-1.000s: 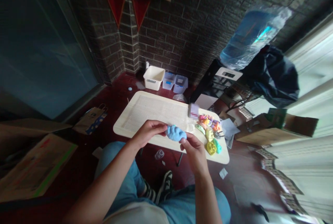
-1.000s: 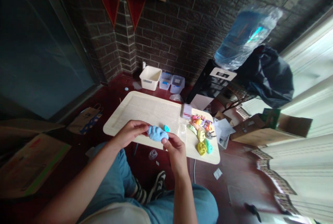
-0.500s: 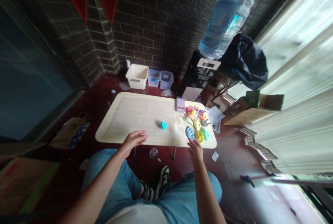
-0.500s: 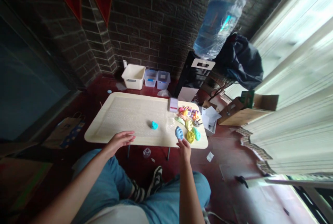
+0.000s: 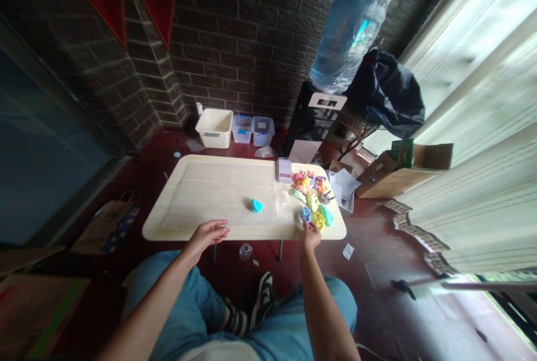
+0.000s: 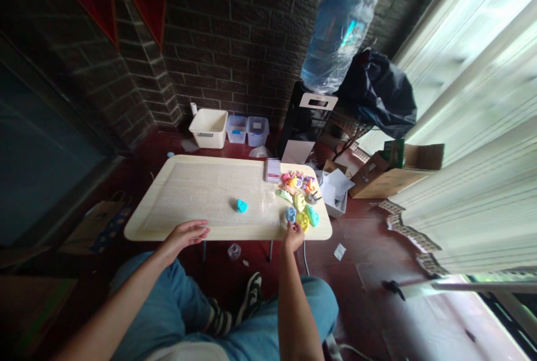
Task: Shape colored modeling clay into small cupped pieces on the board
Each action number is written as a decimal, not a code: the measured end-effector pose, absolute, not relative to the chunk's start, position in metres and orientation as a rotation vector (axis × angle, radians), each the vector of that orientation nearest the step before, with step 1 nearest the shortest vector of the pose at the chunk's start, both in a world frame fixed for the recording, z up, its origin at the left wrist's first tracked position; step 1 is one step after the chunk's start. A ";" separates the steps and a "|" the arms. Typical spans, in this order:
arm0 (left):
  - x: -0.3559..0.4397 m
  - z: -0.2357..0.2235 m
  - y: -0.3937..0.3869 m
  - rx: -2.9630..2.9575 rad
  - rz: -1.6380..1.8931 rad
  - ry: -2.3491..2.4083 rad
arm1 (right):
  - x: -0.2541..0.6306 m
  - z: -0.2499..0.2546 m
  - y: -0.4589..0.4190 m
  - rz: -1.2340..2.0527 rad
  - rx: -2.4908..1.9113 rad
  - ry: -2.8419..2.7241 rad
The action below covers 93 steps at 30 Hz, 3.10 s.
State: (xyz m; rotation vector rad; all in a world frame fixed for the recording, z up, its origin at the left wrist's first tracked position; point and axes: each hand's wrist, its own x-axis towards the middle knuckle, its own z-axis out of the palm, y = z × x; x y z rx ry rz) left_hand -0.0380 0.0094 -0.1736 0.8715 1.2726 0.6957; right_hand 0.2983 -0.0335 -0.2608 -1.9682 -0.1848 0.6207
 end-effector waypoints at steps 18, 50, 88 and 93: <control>0.076 -0.208 0.084 1.598 0.581 1.162 | 0.269 -0.250 -0.053 0.432 -2.025 -0.322; 0.016 -0.076 -0.007 0.494 0.751 0.557 | 0.139 -0.117 -0.067 0.862 -1.319 -0.615; 0.013 -0.051 -0.046 0.636 1.321 0.599 | 0.080 -0.036 -0.042 1.228 -0.890 -0.659; 0.023 -0.048 -0.061 1.122 1.556 0.752 | 0.074 -0.036 -0.045 0.845 -1.157 -0.731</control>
